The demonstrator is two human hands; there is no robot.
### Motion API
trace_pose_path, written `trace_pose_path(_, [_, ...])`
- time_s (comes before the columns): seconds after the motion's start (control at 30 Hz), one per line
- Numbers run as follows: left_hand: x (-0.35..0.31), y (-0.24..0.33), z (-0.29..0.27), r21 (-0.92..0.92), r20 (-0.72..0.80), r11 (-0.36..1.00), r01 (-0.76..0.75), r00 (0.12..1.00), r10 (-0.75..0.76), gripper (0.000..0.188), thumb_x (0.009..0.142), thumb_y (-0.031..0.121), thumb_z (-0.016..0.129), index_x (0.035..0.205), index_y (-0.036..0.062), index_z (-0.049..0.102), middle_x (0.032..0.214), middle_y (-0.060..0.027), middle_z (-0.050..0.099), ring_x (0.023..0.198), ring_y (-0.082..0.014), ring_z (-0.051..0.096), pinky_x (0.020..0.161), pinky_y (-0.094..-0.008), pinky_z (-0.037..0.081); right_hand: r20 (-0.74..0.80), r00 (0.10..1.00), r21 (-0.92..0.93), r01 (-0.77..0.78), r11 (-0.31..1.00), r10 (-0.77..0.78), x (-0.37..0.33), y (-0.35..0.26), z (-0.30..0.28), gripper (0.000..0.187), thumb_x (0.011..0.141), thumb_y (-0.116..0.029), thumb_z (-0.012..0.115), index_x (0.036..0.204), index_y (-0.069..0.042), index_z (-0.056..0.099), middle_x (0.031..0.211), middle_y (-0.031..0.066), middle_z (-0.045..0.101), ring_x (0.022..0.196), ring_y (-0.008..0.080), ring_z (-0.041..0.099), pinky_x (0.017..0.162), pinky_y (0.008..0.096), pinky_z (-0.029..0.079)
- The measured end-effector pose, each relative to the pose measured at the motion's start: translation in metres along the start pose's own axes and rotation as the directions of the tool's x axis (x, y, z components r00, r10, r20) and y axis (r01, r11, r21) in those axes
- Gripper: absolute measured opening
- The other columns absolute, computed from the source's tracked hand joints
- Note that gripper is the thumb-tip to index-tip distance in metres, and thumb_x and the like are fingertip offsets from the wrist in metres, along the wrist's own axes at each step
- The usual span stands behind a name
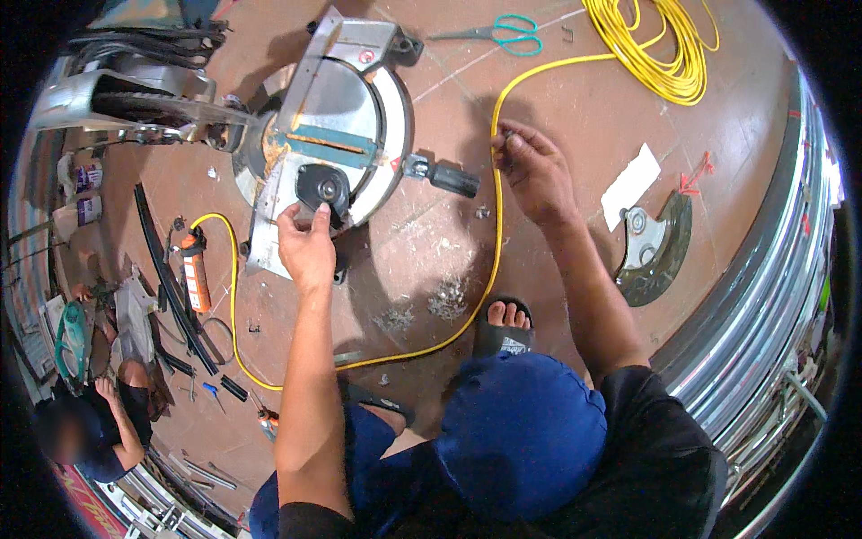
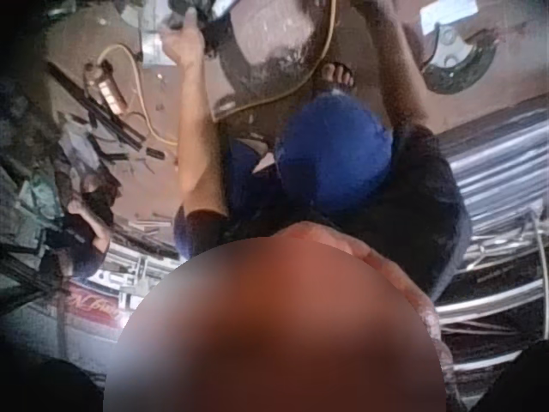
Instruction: The person sits on the floor and repairs a miter saw. They remove a blade guard, use a screwdriver and a cordless drill to adjust internal components, and reattach the guard.
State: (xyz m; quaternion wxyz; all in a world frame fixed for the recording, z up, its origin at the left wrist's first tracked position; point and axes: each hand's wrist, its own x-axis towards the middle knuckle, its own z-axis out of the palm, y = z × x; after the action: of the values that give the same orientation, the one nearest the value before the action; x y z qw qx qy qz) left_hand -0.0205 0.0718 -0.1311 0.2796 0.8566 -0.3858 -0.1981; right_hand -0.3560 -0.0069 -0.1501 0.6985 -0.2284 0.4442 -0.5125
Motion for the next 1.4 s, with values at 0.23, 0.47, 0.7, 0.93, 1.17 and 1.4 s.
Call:
trace_pose_path(0.23, [0.01, 0.014, 0.0, 0.018, -0.087, 0.993, 0.117, 0.99, -0.115, 0.058, 0.089, 0.04, 0.082, 0.126, -0.0013, 0.064, 0.106, -0.0212, 0.072, 0.097, -0.035, 0.069, 0.091, -0.0441, 0.053, 0.152, 0.988, -0.007, 0.021, 1.0, -0.019, -0.026, -0.027, 0.075, 0.039, 0.099, -0.003, 0.068, 0.136, 0.007, 0.062, 0.112, 0.0156, 0.074, 0.098, 0.0207, 0.07, 0.091, 0.0354, 0.056])
trace_pose_path(0.47, [-0.031, 0.119, 0.005, -0.747, 0.358, 0.655, 0.113, 0.899, 0.253, 0.014, 0.1, 0.017, 0.073, 0.105, 0.0036, 0.075, 0.087, -0.0002, 0.071, 0.071, -0.0068, 0.061, 0.063, -0.0247, 0.051, 0.2, 0.955, -0.289, 0.272, 0.918, -0.22, -0.048, -0.059, 0.11, 0.033, 0.097, -0.005, 0.071, 0.128, 0.005, 0.07, 0.115, 0.0129, 0.074, 0.104, 0.0202, 0.071, 0.096, 0.0325, 0.055])
trace_pose_path(0.7, [-0.061, 0.19, -0.036, -0.833, 0.552, 0.32, 0.452, 0.726, 0.411, 0.019, 0.102, 0.021, 0.073, 0.104, 0.0013, 0.075, 0.084, -0.0025, 0.072, 0.069, -0.0072, 0.06, 0.061, -0.0224, 0.047, 0.291, 0.786, -0.55, 0.604, 0.577, -0.545, -0.076, -0.089, 0.132, 0.024, 0.088, -0.002, 0.076, 0.111, 0.004, 0.075, 0.101, 0.0069, 0.073, 0.094, 0.0159, 0.067, 0.086, 0.0308, 0.054])
trace_pose_path(0.93, [-0.063, 0.195, -0.048, -0.841, 0.528, 0.165, 0.515, 0.715, 0.459, 0.018, 0.098, 0.018, 0.076, 0.103, 0.0008, 0.071, 0.077, -0.0017, 0.068, 0.06, -0.0072, 0.057, 0.056, -0.0229, 0.046, 0.304, 0.817, -0.285, 0.569, 0.771, -0.491, -0.087, -0.092, 0.145, 0.025, 0.092, 0.0, 0.072, 0.116, 0.006, 0.075, 0.109, 0.0091, 0.066, 0.102, 0.0173, 0.063, 0.089, 0.0287, 0.05])
trace_pose_path(1.17, [-0.062, 0.196, -0.063, -0.894, 0.448, 0.229, 0.385, 0.767, 0.459, 0.015, 0.097, 0.014, 0.074, 0.1, 0.0001, 0.071, 0.076, -0.0026, 0.067, 0.061, -0.0071, 0.056, 0.057, -0.0226, 0.044, 0.342, 0.77, -0.158, 0.612, 0.775, -0.538, -0.085, -0.086, 0.153, 0.025, 0.096, 0.003, 0.069, 0.12, 0.007, 0.071, 0.113, 0.0115, 0.066, 0.095, 0.0174, 0.066, 0.084, 0.0298, 0.054])
trace_pose_path(1.4, [-0.071, 0.202, -0.058, -0.911, 0.411, 0.228, 0.342, 0.79, 0.454, 0.013, 0.098, 0.013, 0.073, 0.1, 0.0, 0.072, 0.077, -0.0023, 0.068, 0.064, -0.0066, 0.057, 0.06, -0.0226, 0.045, 0.323, 0.809, 0.079, 0.494, 0.866, -0.491, -0.091, -0.088, 0.151, 0.023, 0.099, 0.002, 0.067, 0.121, 0.008, 0.069, 0.109, 0.0118, 0.065, 0.088, 0.0208, 0.067, 0.075, 0.0349, 0.057])
